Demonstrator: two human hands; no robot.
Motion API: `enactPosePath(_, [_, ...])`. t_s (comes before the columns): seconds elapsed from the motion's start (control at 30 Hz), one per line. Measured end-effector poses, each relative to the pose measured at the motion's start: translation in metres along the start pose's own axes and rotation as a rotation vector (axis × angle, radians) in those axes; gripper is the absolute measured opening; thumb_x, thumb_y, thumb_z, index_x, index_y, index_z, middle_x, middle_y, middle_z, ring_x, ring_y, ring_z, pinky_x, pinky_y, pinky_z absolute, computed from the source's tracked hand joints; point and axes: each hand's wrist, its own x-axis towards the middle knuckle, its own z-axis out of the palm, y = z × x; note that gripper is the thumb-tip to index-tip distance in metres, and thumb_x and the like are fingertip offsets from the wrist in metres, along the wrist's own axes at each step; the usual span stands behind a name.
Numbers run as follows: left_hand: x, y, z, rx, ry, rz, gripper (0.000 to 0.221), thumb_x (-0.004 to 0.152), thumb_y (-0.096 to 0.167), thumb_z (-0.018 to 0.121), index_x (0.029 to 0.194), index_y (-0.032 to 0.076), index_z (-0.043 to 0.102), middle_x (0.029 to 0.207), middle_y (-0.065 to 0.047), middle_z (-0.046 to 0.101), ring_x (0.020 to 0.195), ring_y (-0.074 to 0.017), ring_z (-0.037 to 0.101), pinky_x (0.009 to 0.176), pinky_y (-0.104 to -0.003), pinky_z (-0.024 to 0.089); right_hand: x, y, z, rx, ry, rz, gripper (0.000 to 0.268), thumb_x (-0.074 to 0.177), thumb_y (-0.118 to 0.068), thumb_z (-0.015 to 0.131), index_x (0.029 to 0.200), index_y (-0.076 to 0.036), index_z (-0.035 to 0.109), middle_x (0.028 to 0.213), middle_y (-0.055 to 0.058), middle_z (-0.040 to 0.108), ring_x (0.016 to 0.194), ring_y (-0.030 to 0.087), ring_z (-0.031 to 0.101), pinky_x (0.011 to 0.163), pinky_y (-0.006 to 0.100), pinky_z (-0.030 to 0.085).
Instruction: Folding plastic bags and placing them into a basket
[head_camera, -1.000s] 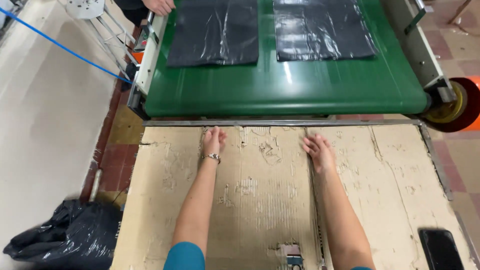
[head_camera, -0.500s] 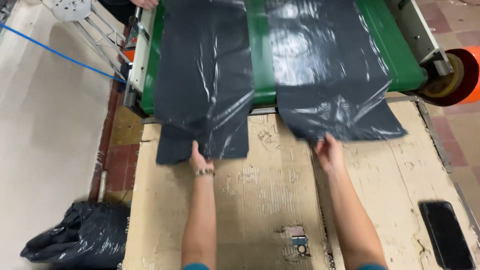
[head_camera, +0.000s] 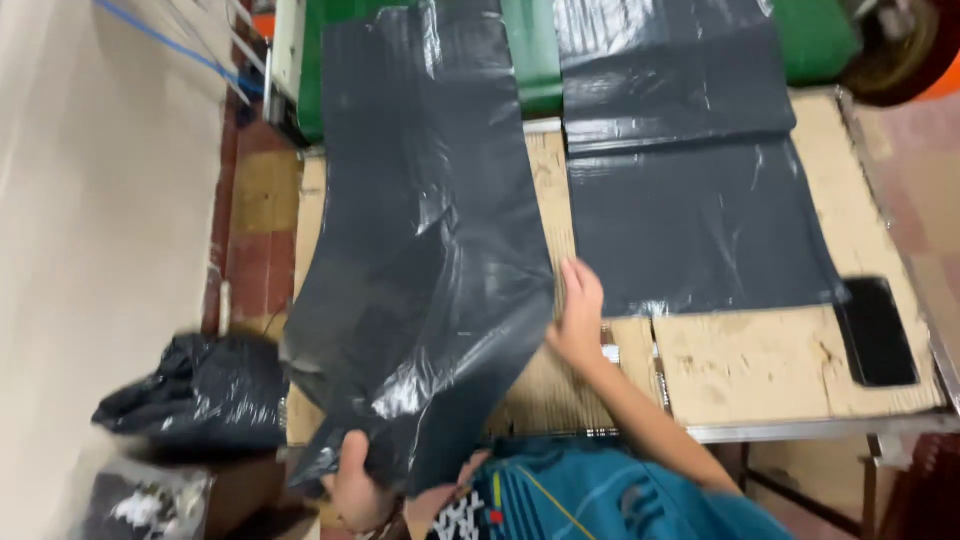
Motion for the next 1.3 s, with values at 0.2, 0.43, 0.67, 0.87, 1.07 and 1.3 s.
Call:
enactPosePath(0.2, [-0.009, 0.053, -0.063, 0.007, -0.135, 1.539, 0.034, 0.104, 0.035, 0.049, 0.129, 0.013, 0.053, 0.131, -0.038, 0.05, 0.11, -0.0608, 0.052, 0.096, -0.073, 0.044, -0.007, -0.048, -0.059, 0.42, -0.308, -0.28, 0.019, 0.094, -0.024, 0.064, 0.1, -0.01, 0.052, 0.095, 0.008, 0.06, 0.088, 0.027, 0.06, 0.079, 0.039, 0.044])
enactPosePath(0.43, [0.161, 0.083, 0.026, 0.222, -0.444, 1.277, 0.021, 0.087, 0.008, 0.078, 0.105, 0.001, 0.068, 0.101, -0.017, 0.067, 0.096, -0.0314, 0.066, 0.086, -0.041, 0.053, -0.059, 0.021, -0.051, 0.79, -0.49, 0.119, 0.027, 0.07, 0.003, 0.07, 0.093, -0.01, 0.066, 0.084, -0.001, 0.066, 0.079, 0.012, 0.062, 0.075, 0.03, 0.047])
enactPosePath(0.67, [0.087, 0.147, 0.147, 0.937, -0.745, 1.277, 0.059, 0.104, 0.038, 0.062, 0.146, -0.002, 0.05, 0.142, -0.032, 0.052, 0.132, -0.053, 0.047, 0.11, -0.06, 0.037, 0.079, 0.061, 0.045, 0.689, -0.122, 0.588, 0.017, 0.09, -0.021, 0.079, 0.099, -0.009, 0.071, 0.073, 0.003, 0.067, 0.064, 0.012, 0.062, 0.051, 0.026, 0.049])
enactPosePath(0.87, [0.173, 0.01, 0.06, 1.432, -0.413, 0.629, 0.074, 0.09, 0.08, 0.056, 0.119, 0.013, 0.064, 0.118, -0.012, 0.073, 0.117, -0.0361, 0.067, 0.094, -0.052, 0.053, 0.024, 0.078, 0.05, 0.285, -0.284, 0.704, 0.063, 0.08, -0.036, 0.088, 0.127, -0.002, 0.064, 0.117, 0.026, 0.07, 0.117, 0.042, 0.065, 0.095, 0.053, 0.052])
enactPosePath(1.07, [0.21, -0.06, 0.032, 1.162, -0.327, 0.812, 0.034, 0.093, 0.048, 0.07, 0.094, 0.014, 0.067, 0.087, -0.011, 0.073, 0.093, -0.0367, 0.072, 0.079, -0.05, 0.055, -0.017, 0.077, 0.032, 0.087, -0.309, 0.709, 0.052, 0.082, -0.04, 0.084, 0.123, -0.016, 0.065, 0.114, 0.017, 0.074, 0.115, 0.037, 0.068, 0.095, 0.049, 0.055])
enactPosePath(1.3, [0.158, -0.057, 0.0, 1.248, -0.38, 0.647, 0.033, 0.093, 0.05, 0.065, 0.078, 0.021, 0.064, 0.071, -0.004, 0.071, 0.08, -0.0331, 0.072, 0.074, -0.046, 0.056, -0.066, 0.081, 0.006, 0.066, -0.227, 0.582, 0.034, 0.092, -0.017, 0.07, 0.124, -0.009, 0.061, 0.115, 0.026, 0.072, 0.115, 0.045, 0.065, 0.094, 0.056, 0.051])
